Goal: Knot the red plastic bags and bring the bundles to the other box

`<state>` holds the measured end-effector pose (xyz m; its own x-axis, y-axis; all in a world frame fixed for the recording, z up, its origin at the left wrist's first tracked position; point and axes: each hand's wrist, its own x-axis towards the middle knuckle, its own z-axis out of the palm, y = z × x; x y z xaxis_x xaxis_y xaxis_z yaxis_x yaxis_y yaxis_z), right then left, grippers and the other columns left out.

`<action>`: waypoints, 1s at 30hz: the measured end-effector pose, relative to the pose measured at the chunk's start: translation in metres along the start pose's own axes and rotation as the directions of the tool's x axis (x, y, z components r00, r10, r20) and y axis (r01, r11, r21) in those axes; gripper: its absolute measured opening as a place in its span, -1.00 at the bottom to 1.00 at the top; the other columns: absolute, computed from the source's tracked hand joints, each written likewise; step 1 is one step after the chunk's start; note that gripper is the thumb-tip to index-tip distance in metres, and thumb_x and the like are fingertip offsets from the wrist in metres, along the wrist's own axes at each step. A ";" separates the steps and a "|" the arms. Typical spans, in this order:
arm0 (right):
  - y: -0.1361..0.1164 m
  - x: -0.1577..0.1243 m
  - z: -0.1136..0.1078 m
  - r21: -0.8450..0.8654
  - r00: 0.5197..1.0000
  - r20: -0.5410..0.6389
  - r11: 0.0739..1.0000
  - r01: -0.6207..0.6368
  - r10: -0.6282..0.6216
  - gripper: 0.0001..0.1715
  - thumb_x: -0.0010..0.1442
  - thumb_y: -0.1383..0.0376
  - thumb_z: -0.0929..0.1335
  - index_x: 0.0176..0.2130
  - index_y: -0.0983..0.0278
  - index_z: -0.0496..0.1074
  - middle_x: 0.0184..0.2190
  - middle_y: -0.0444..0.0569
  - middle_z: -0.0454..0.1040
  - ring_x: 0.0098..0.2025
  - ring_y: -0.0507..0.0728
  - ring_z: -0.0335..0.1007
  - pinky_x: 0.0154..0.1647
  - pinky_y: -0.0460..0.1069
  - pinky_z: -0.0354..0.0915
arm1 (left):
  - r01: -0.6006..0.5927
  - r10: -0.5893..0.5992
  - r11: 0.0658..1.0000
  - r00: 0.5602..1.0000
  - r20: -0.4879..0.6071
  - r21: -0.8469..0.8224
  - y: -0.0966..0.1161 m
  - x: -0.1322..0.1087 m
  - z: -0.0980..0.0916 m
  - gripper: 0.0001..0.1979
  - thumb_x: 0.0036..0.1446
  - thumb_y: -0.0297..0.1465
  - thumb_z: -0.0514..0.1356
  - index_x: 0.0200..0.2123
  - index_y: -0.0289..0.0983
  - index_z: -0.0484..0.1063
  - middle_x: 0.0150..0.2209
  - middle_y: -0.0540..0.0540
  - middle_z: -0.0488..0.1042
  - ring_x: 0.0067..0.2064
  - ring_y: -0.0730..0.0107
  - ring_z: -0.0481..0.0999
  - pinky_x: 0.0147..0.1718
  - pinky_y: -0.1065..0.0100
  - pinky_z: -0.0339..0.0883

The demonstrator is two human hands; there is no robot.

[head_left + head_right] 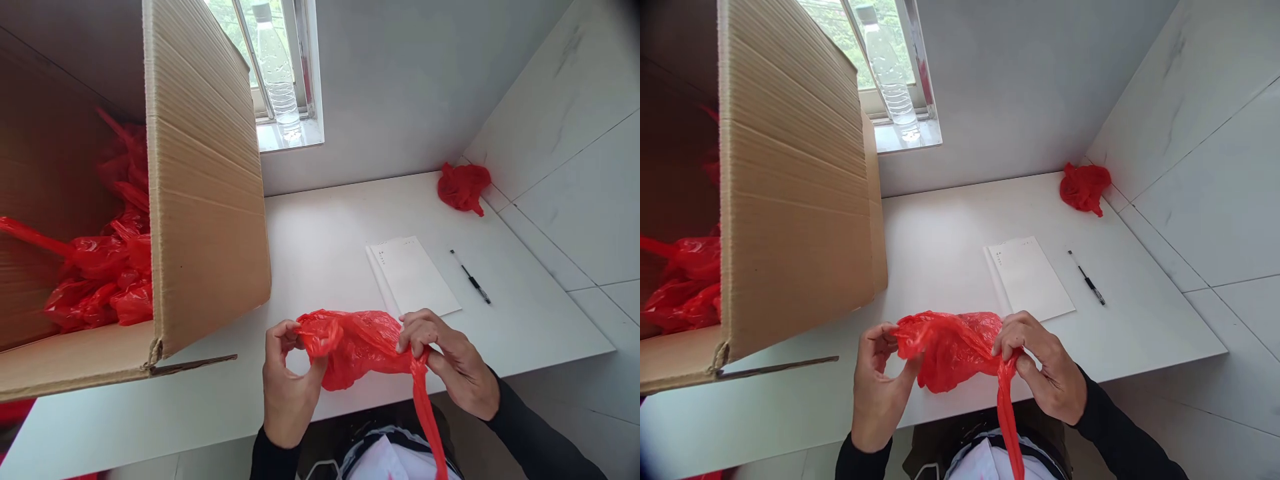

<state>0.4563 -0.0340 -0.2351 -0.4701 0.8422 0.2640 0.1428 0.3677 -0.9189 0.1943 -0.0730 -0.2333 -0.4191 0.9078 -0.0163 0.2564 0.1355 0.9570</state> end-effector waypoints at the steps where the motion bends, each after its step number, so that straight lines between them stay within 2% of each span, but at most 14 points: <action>1: 0.000 0.001 -0.001 0.002 1.000 0.021 1.000 0.004 -0.004 -0.73 0.32 0.44 0.13 -0.21 0.13 0.30 -0.31 -0.06 0.46 -0.16 0.18 0.32 0.04 0.24 0.30 | -0.001 0.001 1.000 1.000 -0.013 -0.001 0.001 0.001 0.000 -0.68 0.05 -0.27 0.40 -0.17 -0.12 0.39 -0.22 0.02 0.45 -0.23 0.40 0.47 -0.18 0.39 0.40; 3: -0.001 0.003 -0.002 -0.003 0.998 0.056 1.000 -0.011 0.011 -0.78 0.33 0.39 0.15 -0.22 0.14 0.32 -0.35 -0.06 0.42 -0.21 0.18 0.31 -0.04 0.20 0.32 | 0.003 -0.003 0.999 1.000 -0.005 -0.033 0.004 0.001 -0.001 -0.85 0.19 -0.23 0.29 -0.23 -0.13 0.44 -0.34 0.04 0.44 -0.36 0.45 0.43 -0.34 0.43 0.39; 5: -0.004 0.005 -0.003 -0.028 0.994 0.094 0.999 -0.045 0.047 -0.76 0.36 0.32 0.15 -0.22 0.14 0.37 -0.40 -0.08 0.40 -0.26 0.17 0.31 -0.05 0.19 0.30 | -0.007 0.009 0.997 0.999 0.034 -0.071 0.009 0.000 -0.005 -0.84 0.29 -0.20 0.18 -0.19 -0.11 0.49 -0.40 0.04 0.44 -0.46 0.47 0.40 -0.44 0.43 0.37; 7: -0.007 0.009 -0.003 -0.097 0.984 0.150 0.991 -0.087 0.101 -0.64 0.40 0.26 0.12 -0.22 0.14 0.45 -0.46 -0.09 0.40 -0.31 0.15 0.31 -0.07 0.17 0.28 | -0.018 0.029 0.992 0.995 0.091 -0.124 0.014 -0.001 -0.012 -0.81 0.31 -0.21 0.16 -0.15 -0.11 0.54 -0.37 0.01 0.49 -0.44 0.44 0.44 -0.38 0.40 0.42; 9: -0.011 0.014 0.000 -0.226 0.960 0.235 0.969 -0.098 0.152 -0.56 0.42 0.21 0.11 -0.20 0.14 0.52 -0.49 -0.10 0.43 -0.38 0.12 0.29 -0.16 0.13 0.26 | 0.024 0.013 0.977 0.984 0.176 -0.210 0.019 -0.004 -0.017 -0.82 0.29 -0.25 0.19 -0.16 -0.14 0.57 -0.24 -0.06 0.54 -0.25 0.33 0.52 -0.17 0.33 0.45; 11: -0.012 0.019 0.004 -0.387 0.926 0.330 0.921 -0.044 0.183 -0.60 0.41 0.18 0.15 -0.11 0.14 0.54 -0.51 -0.11 0.43 -0.44 0.10 0.25 -0.21 0.10 0.23 | 0.159 -0.065 0.929 0.959 0.277 -0.334 0.025 -0.006 -0.022 -0.84 0.28 -0.28 0.21 -0.21 -0.18 0.58 -0.16 -0.10 0.55 -0.12 0.26 0.53 -0.04 0.29 0.40; 14: -0.010 0.025 0.013 -0.543 0.886 0.413 0.838 0.053 0.212 -0.56 0.34 0.15 0.25 0.14 0.15 0.41 -0.53 -0.14 0.40 -0.47 0.10 0.25 -0.16 0.10 0.25 | 0.438 -0.220 0.742 0.874 0.433 -0.508 0.036 -0.011 -0.026 -0.84 0.25 -0.28 0.22 -0.15 -0.17 0.54 -0.34 -0.08 0.56 -0.30 0.33 0.53 -0.22 0.36 0.40; 18: -0.006 0.029 0.015 -0.644 0.854 0.434 0.762 0.071 0.287 -0.72 0.29 0.21 0.28 -0.06 0.17 0.50 -0.52 -0.12 0.44 -0.46 0.10 0.27 -0.15 0.10 0.28 | 0.632 -0.290 0.523 0.763 0.578 -0.571 0.045 -0.013 -0.032 -0.75 0.31 -0.29 0.14 0.00 -0.19 0.48 -0.73 0.09 0.24 -0.63 0.56 0.15 -0.46 0.50 0.22; 22: -0.021 0.034 0.012 -0.729 0.936 0.241 0.685 -0.002 0.258 -0.73 0.35 0.32 0.22 -0.19 0.22 0.50 -0.50 -0.07 0.46 -0.41 0.14 0.31 -0.23 0.08 0.27 | 0.716 -0.329 0.414 0.694 0.641 -0.563 0.047 -0.012 -0.038 -0.74 0.28 -0.28 0.12 -0.08 -0.24 0.52 -0.69 0.12 0.03 -0.59 0.54 -0.07 -0.51 0.49 0.05; 24: -0.036 0.036 0.016 -0.662 0.969 0.203 0.749 0.031 0.139 -0.73 0.35 0.37 0.21 -0.11 0.24 0.47 -0.38 -0.03 0.51 -0.30 0.16 0.36 -0.24 0.05 0.27 | 0.728 -0.361 0.402 0.684 0.635 -0.556 0.051 -0.011 -0.038 -0.70 0.23 -0.24 0.15 -0.10 -0.27 0.52 -0.62 0.07 0.07 -0.54 0.51 -0.03 -0.48 0.46 0.06; 25: -0.043 0.037 0.021 -0.580 0.962 0.259 0.811 0.080 0.090 -0.71 0.35 0.40 0.20 -0.07 0.25 0.45 -0.30 -0.03 0.53 -0.26 0.14 0.39 -0.23 0.03 0.28 | 0.725 -0.376 0.409 0.687 0.622 -0.554 0.055 -0.012 -0.037 -0.68 0.20 -0.22 0.15 -0.09 -0.28 0.51 -0.59 0.05 0.10 -0.52 0.49 0.00 -0.45 0.44 0.07; 27: -0.051 0.038 0.034 -0.425 0.879 0.469 0.895 0.138 0.087 -0.69 0.30 0.46 0.22 -0.04 0.24 0.42 -0.22 -0.06 0.55 -0.25 0.08 0.44 -0.28 -0.04 0.29 | 0.702 -0.389 0.450 0.711 0.586 -0.552 0.063 -0.014 -0.034 -0.65 0.18 -0.19 0.16 -0.08 -0.29 0.50 -0.55 0.03 0.14 -0.50 0.47 0.04 -0.43 0.40 0.09; 29: -0.048 0.038 0.049 -0.468 0.744 0.626 0.876 0.119 0.234 -0.73 0.20 0.48 0.29 -0.10 0.28 0.44 -0.25 -0.05 0.58 -0.33 0.10 0.48 -0.41 -0.03 0.25 | 0.679 -0.386 0.518 0.728 0.567 -0.520 0.072 -0.018 -0.032 -0.59 0.17 -0.15 0.15 -0.03 -0.28 0.46 -0.53 0.03 0.14 -0.49 0.45 0.05 -0.43 0.37 0.07; 30: -0.044 0.039 0.056 -0.546 0.704 0.629 0.832 0.097 0.331 -0.77 0.14 0.49 0.33 -0.17 0.31 0.46 -0.31 -0.03 0.59 -0.39 0.13 0.49 -0.47 -0.01 0.20 | 0.671 -0.382 0.561 0.730 0.567 -0.486 0.075 -0.020 -0.031 -0.54 0.16 -0.10 0.14 0.01 -0.27 0.43 -0.52 0.04 0.13 -0.48 0.44 0.06 -0.44 0.36 0.04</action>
<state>0.3829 -0.0390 -0.2010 -0.8311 0.4665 -0.3027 0.5491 0.6026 -0.5790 0.1949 -0.0934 -0.1521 0.0902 0.8360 -0.5413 -0.5603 0.4920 0.6663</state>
